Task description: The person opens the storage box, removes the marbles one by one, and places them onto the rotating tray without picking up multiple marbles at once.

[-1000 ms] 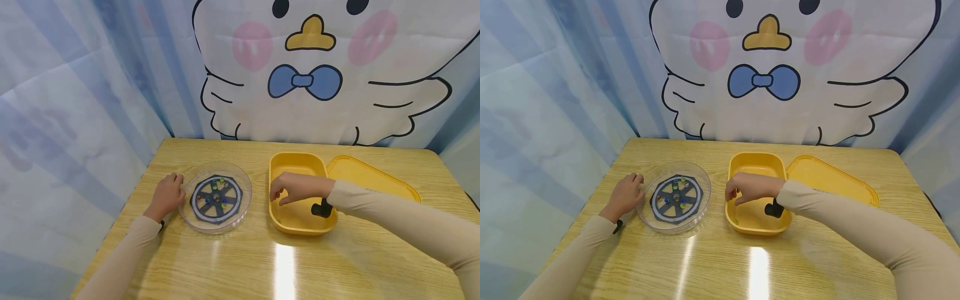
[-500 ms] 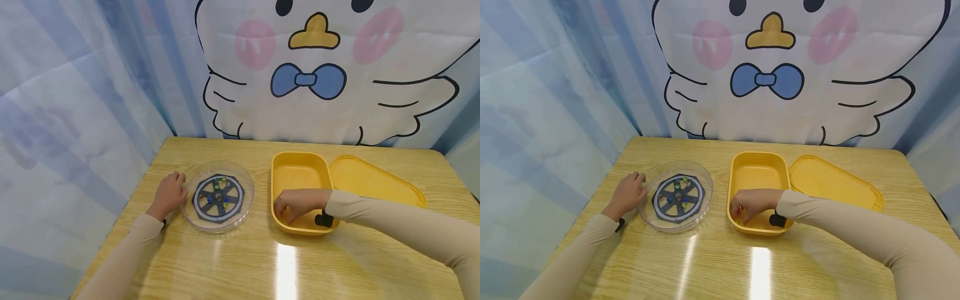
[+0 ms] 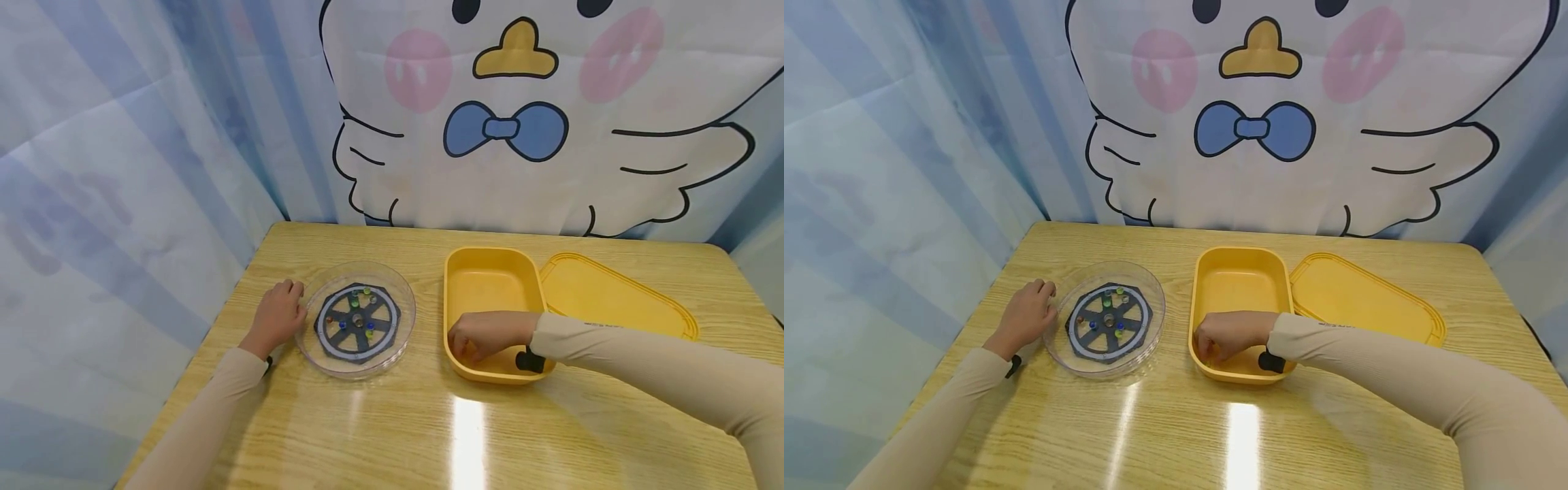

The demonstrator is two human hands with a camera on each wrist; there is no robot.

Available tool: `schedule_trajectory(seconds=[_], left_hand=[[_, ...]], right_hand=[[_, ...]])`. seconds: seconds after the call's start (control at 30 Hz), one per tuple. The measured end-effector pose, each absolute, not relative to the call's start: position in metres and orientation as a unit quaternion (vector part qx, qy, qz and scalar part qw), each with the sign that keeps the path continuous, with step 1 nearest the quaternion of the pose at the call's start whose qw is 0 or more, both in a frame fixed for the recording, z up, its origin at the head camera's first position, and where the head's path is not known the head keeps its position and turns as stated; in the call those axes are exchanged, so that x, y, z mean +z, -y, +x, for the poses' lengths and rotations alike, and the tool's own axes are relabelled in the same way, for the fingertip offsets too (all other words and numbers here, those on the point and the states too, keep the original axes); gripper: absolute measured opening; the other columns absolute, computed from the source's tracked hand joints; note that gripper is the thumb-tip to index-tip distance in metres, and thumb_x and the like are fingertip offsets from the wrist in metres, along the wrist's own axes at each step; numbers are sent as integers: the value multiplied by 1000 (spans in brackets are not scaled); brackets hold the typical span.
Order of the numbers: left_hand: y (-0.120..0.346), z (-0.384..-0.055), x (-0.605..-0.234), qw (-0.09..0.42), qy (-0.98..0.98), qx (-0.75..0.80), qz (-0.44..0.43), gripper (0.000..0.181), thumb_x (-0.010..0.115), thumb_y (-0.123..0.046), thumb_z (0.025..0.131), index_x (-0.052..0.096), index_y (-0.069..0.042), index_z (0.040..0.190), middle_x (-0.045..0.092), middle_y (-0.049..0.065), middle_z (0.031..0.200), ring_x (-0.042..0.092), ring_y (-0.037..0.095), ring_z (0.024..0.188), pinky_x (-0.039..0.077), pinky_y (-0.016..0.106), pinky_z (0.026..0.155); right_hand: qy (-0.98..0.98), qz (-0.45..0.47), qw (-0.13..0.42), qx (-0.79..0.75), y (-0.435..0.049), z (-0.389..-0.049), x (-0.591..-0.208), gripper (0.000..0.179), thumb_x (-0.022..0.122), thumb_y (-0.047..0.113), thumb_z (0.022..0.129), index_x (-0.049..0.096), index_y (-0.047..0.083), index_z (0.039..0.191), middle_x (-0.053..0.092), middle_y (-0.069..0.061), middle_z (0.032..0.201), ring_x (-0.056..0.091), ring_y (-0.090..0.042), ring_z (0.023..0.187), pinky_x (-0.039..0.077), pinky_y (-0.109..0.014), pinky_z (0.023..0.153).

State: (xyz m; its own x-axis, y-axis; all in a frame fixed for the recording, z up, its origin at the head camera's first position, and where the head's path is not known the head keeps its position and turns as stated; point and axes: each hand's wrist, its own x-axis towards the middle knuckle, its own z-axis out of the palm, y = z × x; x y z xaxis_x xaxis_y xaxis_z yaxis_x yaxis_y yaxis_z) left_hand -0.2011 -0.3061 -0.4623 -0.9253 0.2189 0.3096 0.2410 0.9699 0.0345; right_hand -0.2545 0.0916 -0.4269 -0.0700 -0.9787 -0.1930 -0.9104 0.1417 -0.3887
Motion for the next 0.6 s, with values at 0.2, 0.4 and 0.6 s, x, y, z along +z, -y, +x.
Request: schedule_trajectory(seconds=[0.2,0.4,0.6], left_hand=[[307,-201,-463,155,980,-32,-121,8,52,-5,83,54,-1,90,51,14,81,46,26,65,42,42,60],[306,-200,-462,161,978,-35,-127,8,52,-4,83,54,-1,90,51,14,81,46,26,64,42,41,61],[306,-200,-460,158,979,-32,-125,8,52,-5,83,53,-1,90,51,15,82,45,25,64,42,41,61]], right_hand=[[-728,-647,208,-87,-93,-255,-431,12,71,4,76,73,15,77,67,5,86,59,0,76,47,-13,68],[-716,-662,197,-99,-96,-259,-437,14,72,2,73,74,15,78,67,4,85,59,-1,76,47,-12,68],[-714,-661,191,-132,-100,-263,-437,20,71,-2,68,74,13,80,67,4,84,59,-1,76,47,-12,70]])
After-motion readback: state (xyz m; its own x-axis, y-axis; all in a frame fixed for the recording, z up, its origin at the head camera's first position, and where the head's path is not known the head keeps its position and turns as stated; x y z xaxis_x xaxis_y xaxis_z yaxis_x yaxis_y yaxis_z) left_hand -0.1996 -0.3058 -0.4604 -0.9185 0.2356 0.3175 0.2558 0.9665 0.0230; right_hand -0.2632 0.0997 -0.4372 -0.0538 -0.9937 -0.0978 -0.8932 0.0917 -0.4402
